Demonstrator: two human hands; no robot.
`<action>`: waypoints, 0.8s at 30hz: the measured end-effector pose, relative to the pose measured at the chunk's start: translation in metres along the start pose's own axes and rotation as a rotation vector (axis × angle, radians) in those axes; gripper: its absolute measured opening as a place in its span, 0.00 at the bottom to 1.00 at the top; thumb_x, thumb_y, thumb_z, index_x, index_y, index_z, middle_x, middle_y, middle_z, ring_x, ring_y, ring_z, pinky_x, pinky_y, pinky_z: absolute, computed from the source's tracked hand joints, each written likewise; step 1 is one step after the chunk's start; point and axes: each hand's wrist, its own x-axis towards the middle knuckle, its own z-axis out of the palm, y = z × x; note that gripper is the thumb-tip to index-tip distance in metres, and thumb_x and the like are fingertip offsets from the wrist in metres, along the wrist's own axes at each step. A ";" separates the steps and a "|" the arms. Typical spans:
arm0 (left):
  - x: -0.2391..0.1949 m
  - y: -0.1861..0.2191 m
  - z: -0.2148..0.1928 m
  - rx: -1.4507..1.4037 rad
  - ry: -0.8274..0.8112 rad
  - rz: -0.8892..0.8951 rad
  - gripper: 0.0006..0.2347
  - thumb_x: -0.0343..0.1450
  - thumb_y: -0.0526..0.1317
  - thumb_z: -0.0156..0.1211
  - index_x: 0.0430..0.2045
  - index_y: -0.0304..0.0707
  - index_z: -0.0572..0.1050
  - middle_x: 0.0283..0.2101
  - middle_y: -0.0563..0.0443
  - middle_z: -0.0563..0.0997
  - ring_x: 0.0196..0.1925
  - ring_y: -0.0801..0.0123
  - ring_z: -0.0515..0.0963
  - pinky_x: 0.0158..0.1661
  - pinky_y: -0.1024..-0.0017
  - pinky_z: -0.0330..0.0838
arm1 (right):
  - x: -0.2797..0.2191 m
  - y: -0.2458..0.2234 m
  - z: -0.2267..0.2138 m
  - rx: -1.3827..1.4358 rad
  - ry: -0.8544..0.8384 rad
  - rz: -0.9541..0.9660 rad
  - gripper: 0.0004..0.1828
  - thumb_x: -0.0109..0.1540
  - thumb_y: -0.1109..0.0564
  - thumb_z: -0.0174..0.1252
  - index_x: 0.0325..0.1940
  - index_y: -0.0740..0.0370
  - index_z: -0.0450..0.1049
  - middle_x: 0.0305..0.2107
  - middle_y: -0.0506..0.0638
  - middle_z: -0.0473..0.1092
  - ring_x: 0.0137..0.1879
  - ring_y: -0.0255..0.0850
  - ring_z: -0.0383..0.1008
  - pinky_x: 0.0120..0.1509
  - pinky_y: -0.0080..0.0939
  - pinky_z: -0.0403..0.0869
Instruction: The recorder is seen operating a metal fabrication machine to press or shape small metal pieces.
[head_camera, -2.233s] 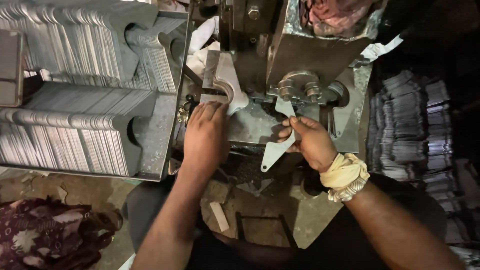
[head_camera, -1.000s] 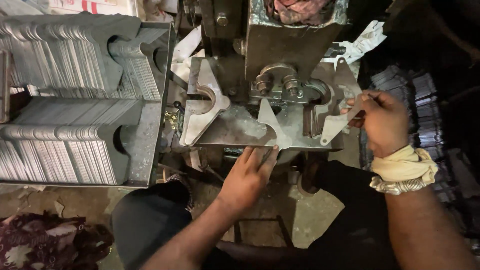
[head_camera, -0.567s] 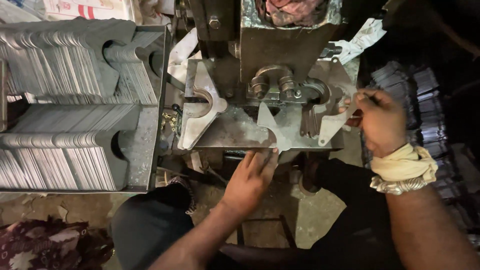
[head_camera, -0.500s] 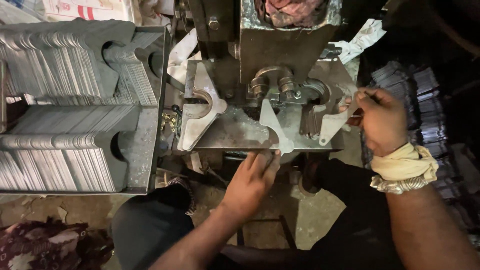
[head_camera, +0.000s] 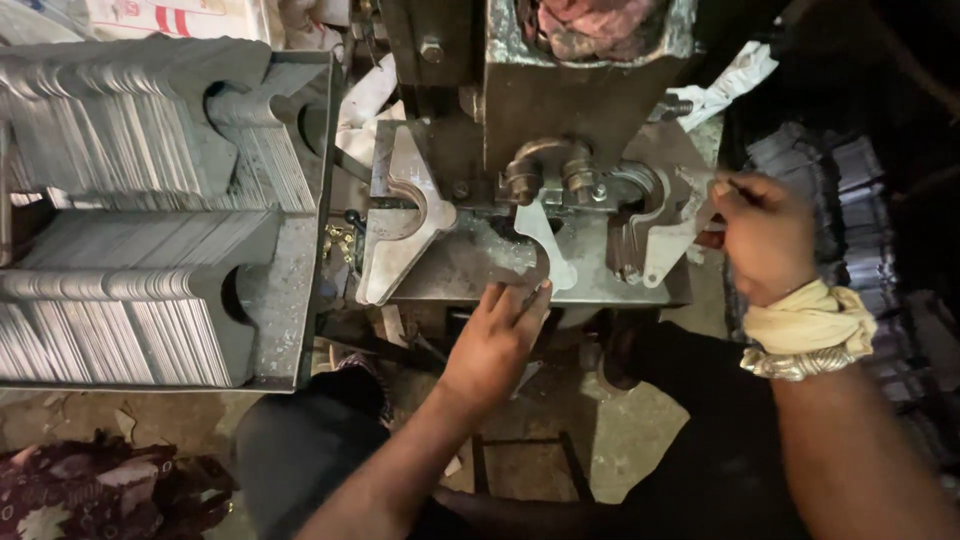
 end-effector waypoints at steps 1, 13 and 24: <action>0.004 0.002 -0.005 -0.022 0.028 -0.003 0.25 0.63 0.29 0.56 0.59 0.24 0.71 0.55 0.34 0.74 0.58 0.42 0.72 0.61 0.58 0.68 | 0.004 0.000 0.004 -0.023 0.020 -0.006 0.10 0.72 0.57 0.55 0.54 0.64 0.77 0.39 0.47 0.76 0.38 0.34 0.77 0.37 0.37 0.79; -0.001 -0.001 0.015 -0.046 0.070 0.001 0.21 0.68 0.31 0.58 0.57 0.23 0.73 0.49 0.38 0.75 0.50 0.47 0.73 0.55 0.58 0.71 | 0.026 0.022 0.028 -0.667 0.087 -0.520 0.11 0.67 0.57 0.68 0.52 0.60 0.83 0.40 0.57 0.78 0.41 0.43 0.79 0.47 0.44 0.74; -0.007 0.012 -0.006 -0.077 0.171 -0.023 0.16 0.71 0.36 0.63 0.52 0.32 0.76 0.47 0.39 0.78 0.51 0.48 0.76 0.55 0.59 0.73 | -0.118 -0.040 0.093 -0.896 -0.445 -0.868 0.26 0.52 0.62 0.62 0.56 0.56 0.79 0.65 0.58 0.67 0.54 0.50 0.73 0.57 0.48 0.73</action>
